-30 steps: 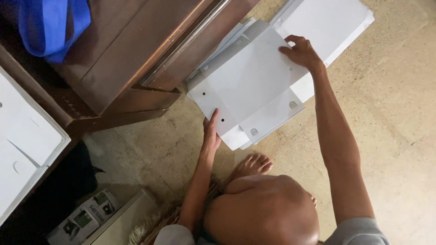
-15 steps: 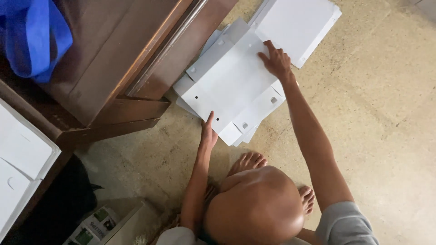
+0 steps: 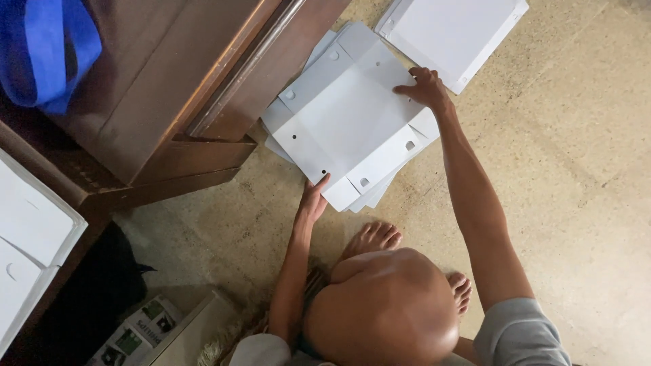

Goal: Assembling a cardboard box by folding a flat pre-cut sheet.

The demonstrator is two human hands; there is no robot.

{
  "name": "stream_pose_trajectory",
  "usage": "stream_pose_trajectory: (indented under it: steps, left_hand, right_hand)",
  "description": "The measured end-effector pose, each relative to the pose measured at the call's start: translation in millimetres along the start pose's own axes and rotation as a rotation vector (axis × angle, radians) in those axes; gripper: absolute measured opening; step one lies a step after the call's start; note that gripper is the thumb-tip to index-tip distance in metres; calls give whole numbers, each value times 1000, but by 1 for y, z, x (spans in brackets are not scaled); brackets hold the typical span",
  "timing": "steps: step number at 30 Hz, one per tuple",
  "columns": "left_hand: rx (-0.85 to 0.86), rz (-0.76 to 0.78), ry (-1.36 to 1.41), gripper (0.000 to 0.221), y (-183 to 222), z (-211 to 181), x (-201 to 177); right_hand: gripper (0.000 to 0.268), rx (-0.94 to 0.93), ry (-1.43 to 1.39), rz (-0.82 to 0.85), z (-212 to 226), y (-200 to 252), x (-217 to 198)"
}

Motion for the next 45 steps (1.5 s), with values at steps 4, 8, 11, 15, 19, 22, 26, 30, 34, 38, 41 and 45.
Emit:
stream_pose_trajectory:
  steps: [4, 8, 11, 15, 19, 22, 26, 30, 34, 38, 41, 45]
  left_hand:
    - [-27, 53, 61, 55, 3, 0, 5]
    - [-90, 35, 50, 62, 9, 11, 9]
    - [-90, 17, 14, 63, 12, 18, 10]
    - [-76, -32, -13, 60, 14, 9, 19]
    - [-12, 5, -205, 59, 4, 18, 4]
    - [-62, -63, -184, 45, -4, 29, -6]
    - [-112, -103, -202, 62, 0, 33, -4]
    - [-17, -161, -223, 46, -3, 34, -5]
    - [-12, -129, -173, 50, -11, 37, -9]
    - [1, -155, -270, 51, -3, 30, -1]
    - [74, -192, -432, 52, 3, 22, 10]
    - [95, -201, -499, 51, 6, 23, 9]
  right_hand:
    - [69, -15, 60, 68, 0, -5, -1]
    - [78, -14, 132, 106, -4, -9, 1]
    - [77, 10, 136, 125, -6, -7, 2]
    - [58, 5, 67, 179, -15, -13, 6]
    - [54, 7, 97, 196, -14, -7, 9]
    - [42, -5, 91, 154, -11, -4, 12]
    - [40, 23, 125, 139, -17, -7, 19]
    - [73, -22, 176, 118, -11, -4, 14]
    - [75, -49, 345, 77, 0, 7, 1]
    - [73, -54, 250, 76, -5, 20, -4]
    - [72, -162, 236, 10, -4, 24, -6]
    - [73, -249, 223, -43, -6, 24, -7]
Point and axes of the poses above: each hand's wrist, its own y-axis away from the middle knuckle, its own x-axis out of the palm, z = x × y, the point moved 6 cm from there along -y, towards the middle knuckle, and after that the axes turned 1 degree about -x, right-handed, at the moved point
